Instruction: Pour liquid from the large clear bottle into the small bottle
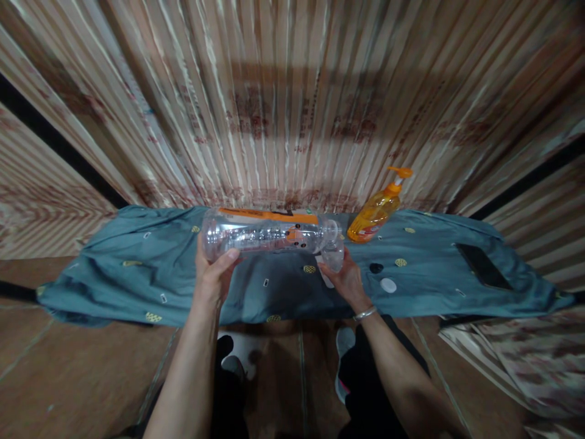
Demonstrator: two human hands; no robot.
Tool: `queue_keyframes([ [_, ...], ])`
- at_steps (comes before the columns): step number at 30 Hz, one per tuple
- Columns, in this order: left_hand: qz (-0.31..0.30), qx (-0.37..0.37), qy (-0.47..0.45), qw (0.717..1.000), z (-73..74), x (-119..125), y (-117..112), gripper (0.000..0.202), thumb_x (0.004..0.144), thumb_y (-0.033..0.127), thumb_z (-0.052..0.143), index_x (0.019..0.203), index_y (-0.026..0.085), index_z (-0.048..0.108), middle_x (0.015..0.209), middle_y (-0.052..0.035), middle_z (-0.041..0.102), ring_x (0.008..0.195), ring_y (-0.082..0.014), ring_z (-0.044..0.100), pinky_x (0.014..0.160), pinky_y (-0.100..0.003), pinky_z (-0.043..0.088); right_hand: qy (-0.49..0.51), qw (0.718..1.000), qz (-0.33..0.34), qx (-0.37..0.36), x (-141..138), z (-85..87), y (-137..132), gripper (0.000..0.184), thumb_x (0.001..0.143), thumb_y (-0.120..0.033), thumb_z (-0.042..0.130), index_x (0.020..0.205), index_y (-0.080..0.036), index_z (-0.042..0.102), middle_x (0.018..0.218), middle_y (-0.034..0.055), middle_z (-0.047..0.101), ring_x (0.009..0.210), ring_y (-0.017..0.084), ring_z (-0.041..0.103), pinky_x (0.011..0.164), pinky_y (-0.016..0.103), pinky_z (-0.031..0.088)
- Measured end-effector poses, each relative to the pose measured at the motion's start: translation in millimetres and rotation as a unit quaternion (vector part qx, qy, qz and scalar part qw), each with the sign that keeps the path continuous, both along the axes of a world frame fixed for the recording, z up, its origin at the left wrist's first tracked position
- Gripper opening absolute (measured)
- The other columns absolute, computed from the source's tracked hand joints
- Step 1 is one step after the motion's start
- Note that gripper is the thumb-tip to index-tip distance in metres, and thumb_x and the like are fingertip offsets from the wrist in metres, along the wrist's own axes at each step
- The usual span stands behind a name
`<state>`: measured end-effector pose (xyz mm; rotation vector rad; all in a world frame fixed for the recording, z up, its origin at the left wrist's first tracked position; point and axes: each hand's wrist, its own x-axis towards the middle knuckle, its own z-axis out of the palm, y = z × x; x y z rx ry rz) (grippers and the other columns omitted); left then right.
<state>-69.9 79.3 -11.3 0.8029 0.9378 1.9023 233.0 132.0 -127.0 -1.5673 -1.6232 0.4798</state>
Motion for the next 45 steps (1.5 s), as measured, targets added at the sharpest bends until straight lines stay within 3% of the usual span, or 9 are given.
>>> queue_keyframes([
  [6, 0.010, -0.007, -0.020, 1.000, 1.1, 2.7, -0.8, 0.091, 0.047, 0.038, 0.115, 0.132, 0.032, 0.083, 0.108, -0.0022, 0.085, 0.091, -0.0293, 0.082, 0.087, -0.048, 0.073, 0.007, 1.000, -0.003, 0.012, 1.5, -2.8, 0.8, 0.076, 0.086, -0.052, 0.084, 0.153, -0.019, 0.068, 0.131, 0.0182, 0.090, 0.118, 0.043, 0.088, 0.102, 0.058, 0.074],
  [13, 0.001, -0.005, -0.016, 1.000, 1.1, 2.9, -0.1, 0.099, 0.049, 0.036, 0.114, 0.141, 0.036, 0.077, 0.108, -0.0003, 0.085, 0.086, -0.0255, 0.080, 0.088, -0.048, 0.072, 0.006, 1.000, -0.003, 0.007, 1.1, -1.7, -0.3, 0.072, 0.086, -0.049, 0.083, 0.151, -0.020, 0.069, 0.127, 0.0167, 0.090, 0.115, 0.044, 0.089, 0.099, 0.060, 0.073],
  [19, 0.005, 0.006, -0.013, 1.000, -0.2, 3.6, 0.2, 0.106, 0.050, 0.038, 0.114, 0.147, 0.036, 0.073, 0.104, 0.0004, 0.083, 0.094, -0.0283, 0.081, 0.095, -0.051, 0.070, 0.026, 1.000, -0.011, 0.013, 0.4, -0.6, -0.8, 0.071, 0.085, -0.049, 0.083, 0.150, -0.023, 0.071, 0.125, 0.0141, 0.091, 0.112, 0.043, 0.090, 0.096, 0.057, 0.074],
  [24, 0.002, 0.002, -0.023, 1.000, 1.2, 6.3, -0.4, 0.103, 0.049, 0.037, 0.116, 0.143, 0.036, 0.076, 0.102, 0.0009, 0.084, 0.094, -0.0281, 0.081, 0.097, -0.052, 0.071, 0.025, 1.000, -0.009, 0.008, 1.5, 0.0, -1.0, 0.076, 0.083, -0.050, 0.084, 0.151, -0.017, 0.071, 0.127, 0.0178, 0.091, 0.114, 0.044, 0.089, 0.098, 0.059, 0.074],
  [31, 0.005, 0.003, -0.019, 1.000, -2.0, 0.7, 1.5, 0.100, 0.049, 0.037, 0.116, 0.141, 0.035, 0.077, 0.103, 0.0000, 0.085, 0.096, -0.0293, 0.083, 0.095, -0.051, 0.071, 0.022, 1.000, -0.015, -0.002, 1.8, 1.5, -1.6, 0.073, 0.083, -0.047, 0.085, 0.150, -0.021, 0.071, 0.126, 0.0146, 0.092, 0.113, 0.042, 0.089, 0.096, 0.055, 0.074],
  [34, -0.024, -0.005, -0.016, 1.000, -2.4, -3.9, 2.6, 0.098, 0.048, 0.034, 0.117, 0.139, 0.034, 0.078, 0.104, -0.0002, 0.086, 0.095, -0.0297, 0.084, 0.096, -0.053, 0.071, 0.023, 1.000, -0.015, -0.007, 1.1, 2.8, -2.1, 0.075, 0.083, -0.047, 0.085, 0.150, -0.019, 0.070, 0.127, 0.0158, 0.091, 0.113, 0.042, 0.089, 0.098, 0.056, 0.074],
  [37, -0.038, -0.013, -0.022, 0.999, -1.1, -3.9, 3.0, 0.094, 0.046, 0.031, 0.117, 0.132, 0.031, 0.079, 0.103, 0.0002, 0.087, 0.089, -0.0266, 0.083, 0.094, -0.050, 0.072, 0.029, 1.000, -0.011, -0.007, 1.5, 2.5, -2.2, 0.075, 0.082, -0.048, 0.086, 0.149, -0.018, 0.071, 0.126, 0.0171, 0.091, 0.114, 0.043, 0.089, 0.100, 0.059, 0.074],
  [40, -0.003, 0.001, -0.031, 1.000, -1.0, -3.0, 2.8, 0.090, 0.047, 0.033, 0.116, 0.130, 0.030, 0.080, 0.101, 0.0009, 0.087, 0.085, -0.0234, 0.081, 0.087, -0.043, 0.073, 0.040, 0.999, -0.008, -0.004, 2.2, 1.1, -1.8, 0.074, 0.082, -0.047, 0.087, 0.149, -0.020, 0.071, 0.125, 0.0156, 0.091, 0.114, 0.043, 0.089, 0.101, 0.059, 0.073],
  [45, -0.044, -0.008, -0.016, 0.999, -7.4, -12.9, 3.4, 0.083, 0.051, 0.030, 0.116, 0.127, 0.028, 0.082, 0.109, -0.0009, 0.086, 0.092, -0.0246, 0.082, 0.083, -0.041, 0.072, 0.046, 0.999, -0.002, 0.003, 2.4, 0.0, -0.9, 0.073, 0.081, -0.044, 0.090, 0.148, -0.020, 0.073, 0.127, 0.0161, 0.090, 0.119, 0.044, 0.088, 0.105, 0.059, 0.072],
])
